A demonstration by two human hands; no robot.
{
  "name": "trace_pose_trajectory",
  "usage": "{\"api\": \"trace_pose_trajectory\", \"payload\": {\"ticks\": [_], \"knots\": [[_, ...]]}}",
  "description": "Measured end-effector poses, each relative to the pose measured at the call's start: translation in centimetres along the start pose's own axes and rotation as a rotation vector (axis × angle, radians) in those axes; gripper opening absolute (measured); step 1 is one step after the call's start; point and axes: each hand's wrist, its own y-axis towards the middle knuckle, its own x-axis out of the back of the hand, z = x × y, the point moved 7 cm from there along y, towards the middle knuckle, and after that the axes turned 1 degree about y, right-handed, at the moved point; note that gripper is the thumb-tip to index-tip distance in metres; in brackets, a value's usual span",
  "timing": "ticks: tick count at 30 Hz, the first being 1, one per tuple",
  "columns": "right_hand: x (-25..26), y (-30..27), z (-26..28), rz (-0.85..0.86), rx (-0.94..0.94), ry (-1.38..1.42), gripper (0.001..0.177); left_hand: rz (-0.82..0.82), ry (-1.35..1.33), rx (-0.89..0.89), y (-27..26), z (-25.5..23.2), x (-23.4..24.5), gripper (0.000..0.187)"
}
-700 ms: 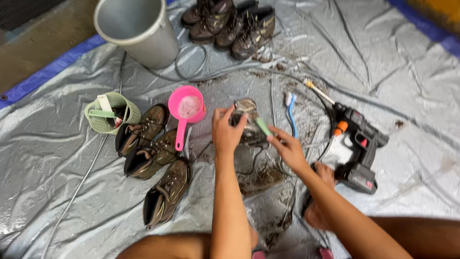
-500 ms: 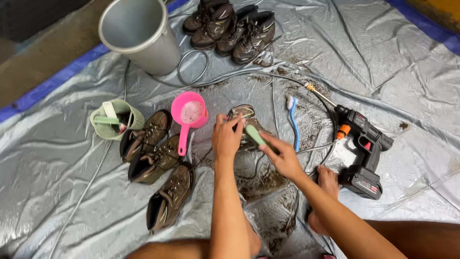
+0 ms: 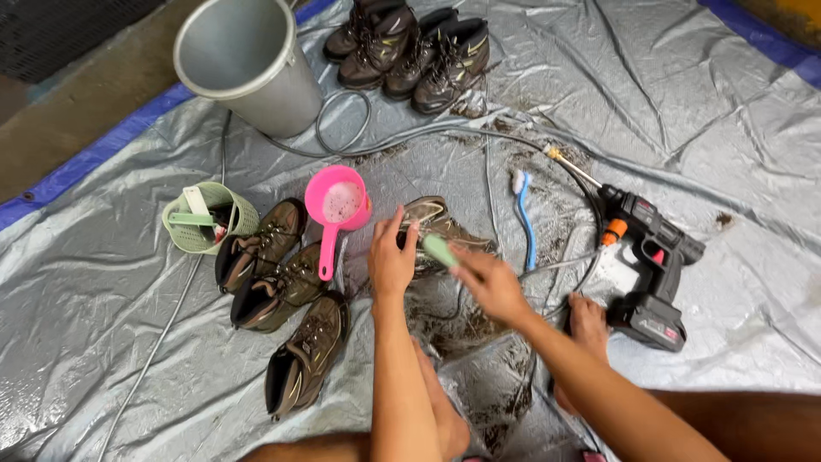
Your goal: The person scrubs a brown hiking boot with a green brush and soapy water, then uses a handheld power washer to rinse the boot. The person handles the boot with both hands, turning it to clean different sides.
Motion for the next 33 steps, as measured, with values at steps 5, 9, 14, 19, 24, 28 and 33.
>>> {"api": "trace_pose_trajectory", "payload": {"ticks": [5, 9, 14, 19, 24, 28, 33], "knots": [[-0.1, 4.0, -5.2, -0.057, -0.149, -0.058, 0.043, 0.085, -0.044, 0.137, -0.9, 1.0, -0.5, 0.079], [2.2, 3.3, 3.5, -0.049, -0.009, -0.066, 0.034, 0.141, -0.293, 0.145, -1.9, -0.6, -0.1, 0.077], [1.3, 6.8, -3.4, -0.033, -0.145, -0.048, 0.047, 0.161, -0.284, 0.141, -1.7, -2.1, -0.4, 0.078], [1.3, 6.2, -3.3, -0.057, -0.083, -0.104, 0.044, 0.175, -0.267, 0.065, -2.8, -2.6, -0.3, 0.071], [0.9, 5.0, -5.7, 0.053, -0.087, -0.014, 0.042, 0.140, -0.262, 0.147, -2.4, -2.3, -0.3, 0.067], [4.4, 2.1, -8.8, 0.027, -0.236, -0.205, 0.044, 0.148, -0.320, 0.199, -2.7, -0.7, -0.8, 0.056], [3.7, 3.5, -14.6, -0.015, -0.372, -0.172, 0.054, 0.146, -0.309, 0.488, -2.9, 2.5, -1.6, 0.060]]}}
